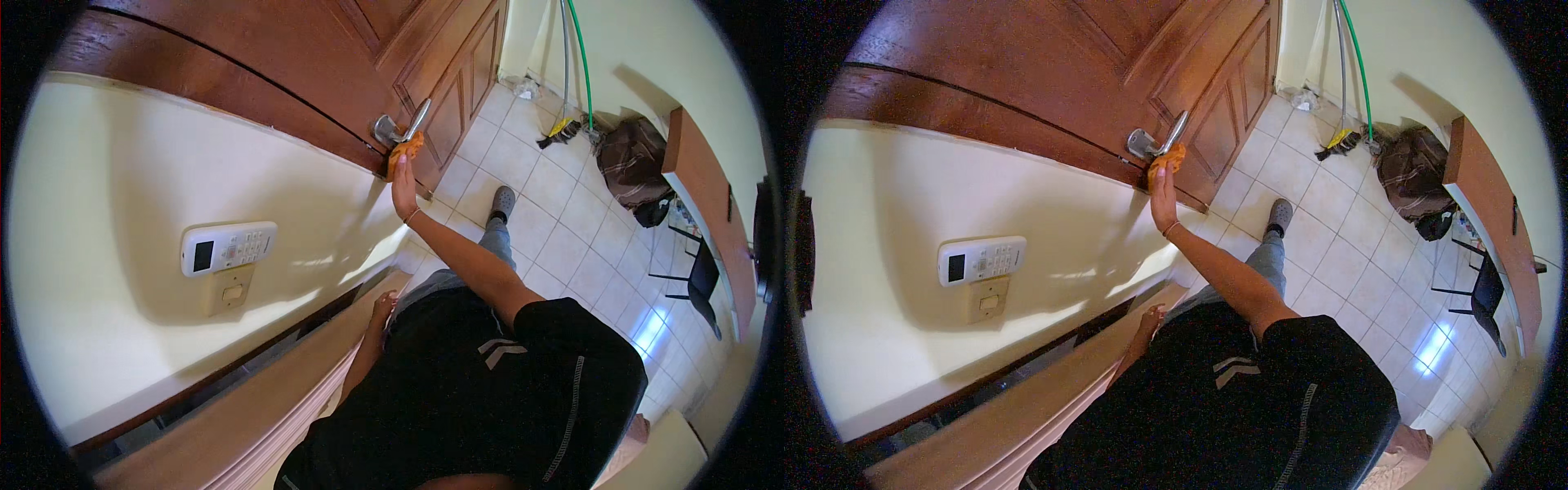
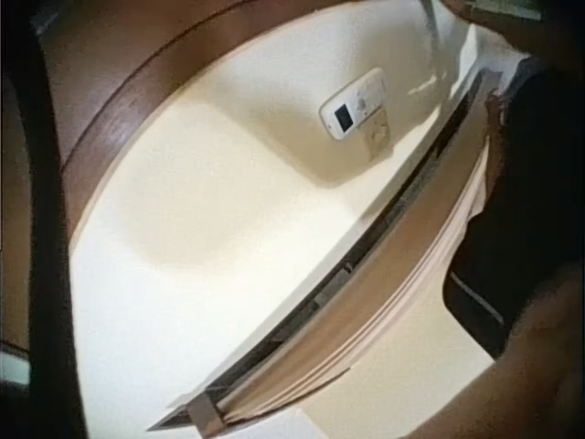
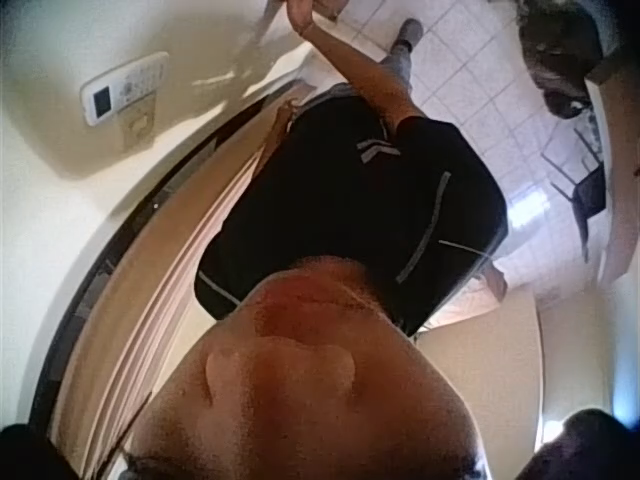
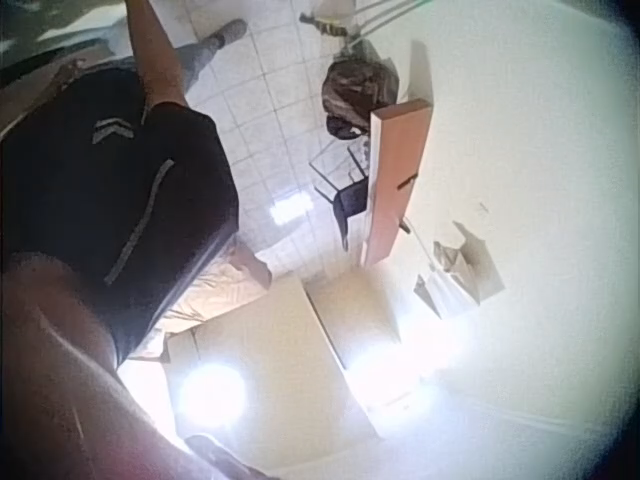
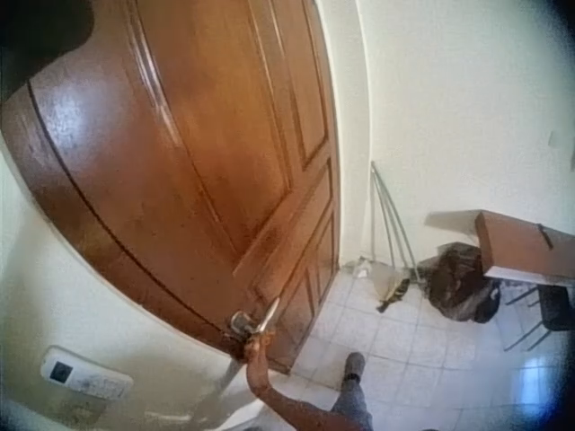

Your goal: Cleaning the surface and handle of a wooden hotel room door with a cloth.

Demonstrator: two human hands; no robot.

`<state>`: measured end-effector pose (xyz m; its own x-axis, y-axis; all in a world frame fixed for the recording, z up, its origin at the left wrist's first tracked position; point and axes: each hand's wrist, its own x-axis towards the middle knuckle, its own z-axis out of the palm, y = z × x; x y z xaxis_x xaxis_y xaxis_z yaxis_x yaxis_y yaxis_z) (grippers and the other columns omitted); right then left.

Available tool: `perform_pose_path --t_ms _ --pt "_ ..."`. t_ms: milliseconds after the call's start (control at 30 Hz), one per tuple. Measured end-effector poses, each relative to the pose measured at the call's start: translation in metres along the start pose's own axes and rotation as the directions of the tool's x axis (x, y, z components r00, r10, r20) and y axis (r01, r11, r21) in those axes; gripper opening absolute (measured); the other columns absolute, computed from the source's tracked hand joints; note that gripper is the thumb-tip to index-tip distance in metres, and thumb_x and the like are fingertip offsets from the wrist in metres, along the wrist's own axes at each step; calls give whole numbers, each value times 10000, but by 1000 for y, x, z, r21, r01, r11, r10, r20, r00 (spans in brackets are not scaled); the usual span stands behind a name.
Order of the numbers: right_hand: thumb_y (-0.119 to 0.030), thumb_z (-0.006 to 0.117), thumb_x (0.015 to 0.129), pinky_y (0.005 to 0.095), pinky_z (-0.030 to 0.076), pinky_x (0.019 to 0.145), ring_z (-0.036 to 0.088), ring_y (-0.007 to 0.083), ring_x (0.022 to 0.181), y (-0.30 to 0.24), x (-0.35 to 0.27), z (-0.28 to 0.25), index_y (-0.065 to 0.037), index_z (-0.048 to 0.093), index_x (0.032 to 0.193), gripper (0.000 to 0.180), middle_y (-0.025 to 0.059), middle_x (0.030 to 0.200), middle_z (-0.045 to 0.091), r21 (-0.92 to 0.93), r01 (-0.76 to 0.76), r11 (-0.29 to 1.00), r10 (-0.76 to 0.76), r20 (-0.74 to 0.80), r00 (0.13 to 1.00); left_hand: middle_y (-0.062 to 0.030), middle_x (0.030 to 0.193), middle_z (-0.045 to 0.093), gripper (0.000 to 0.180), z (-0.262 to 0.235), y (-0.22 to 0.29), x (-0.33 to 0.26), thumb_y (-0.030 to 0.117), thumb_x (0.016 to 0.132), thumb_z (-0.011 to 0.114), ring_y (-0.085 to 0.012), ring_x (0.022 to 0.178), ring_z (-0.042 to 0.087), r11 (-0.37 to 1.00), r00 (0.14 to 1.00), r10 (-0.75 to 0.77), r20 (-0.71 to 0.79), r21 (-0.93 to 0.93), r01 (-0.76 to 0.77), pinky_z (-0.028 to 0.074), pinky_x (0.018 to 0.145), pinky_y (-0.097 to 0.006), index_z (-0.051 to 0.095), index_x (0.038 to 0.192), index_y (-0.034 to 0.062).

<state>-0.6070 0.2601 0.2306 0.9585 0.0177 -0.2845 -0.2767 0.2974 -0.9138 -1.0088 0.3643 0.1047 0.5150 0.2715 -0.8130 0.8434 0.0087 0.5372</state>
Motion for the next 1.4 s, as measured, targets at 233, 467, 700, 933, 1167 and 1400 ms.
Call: perform_pose_path --t_ms 233,467,700,933,1167,1400 --pt "-574 306 1193 346 259 1311 398 279 1554 -1 -4 -13 50 203 1725 827 183 1662 452 76 -34 997 28 81 996 -138 1097 798 387 -4 -20 9 218 1103 499 -232 962 752 999 1000 23 -11 -40 -23 610 845 -357 725 1415 176" --pt "-410 464 1196 345 534 1070 639 184 1205 -14 -23 -6 -30 493 1538 512 72 1351 636 364 -179 914 174 47 984 -112 1063 784 393 -4 -41 17 192 1038 542 -229 900 718 932 974 226 31 286 -225 585 837 -361 764 1361 172" --pt "-142 620 1132 362 578 994 657 173 1140 -31 -27 3 -56 530 1401 296 65 1305 649 353 30 935 -27 -14 1000 -91 1070 788 374 8 -31 36 205 1042 559 -210 924 716 997 998 61 -1 -43 -61 579 807 -375 742 1367 191" --pt "-112 609 1131 312 530 1009 652 161 1133 -77 -60 14 -4 530 1382 285 74 1226 675 266 289 920 -323 93 942 -96 1096 800 360 8 -34 27 229 1066 569 -203 907 729 951 995 97 -19 -294 -98 578 778 -352 707 1397 196" --pt "-87 543 1145 365 537 1021 675 232 1163 -87 -68 -10 22 511 1413 291 112 1228 679 32 454 890 -442 300 845 -114 1049 786 396 20 -52 21 194 966 601 -204 887 717 958 949 287 -132 48 -283 594 843 -379 801 1304 143" --pt "-58 597 1049 454 521 1068 653 408 1219 -101 -69 -13 44 580 1369 336 235 1314 644 -257 551 794 -464 330 822 -158 1124 813 405 29 -59 30 207 965 562 -237 932 741 932 918 362 -161 40 -360 591 873 -386 808 1280 138"
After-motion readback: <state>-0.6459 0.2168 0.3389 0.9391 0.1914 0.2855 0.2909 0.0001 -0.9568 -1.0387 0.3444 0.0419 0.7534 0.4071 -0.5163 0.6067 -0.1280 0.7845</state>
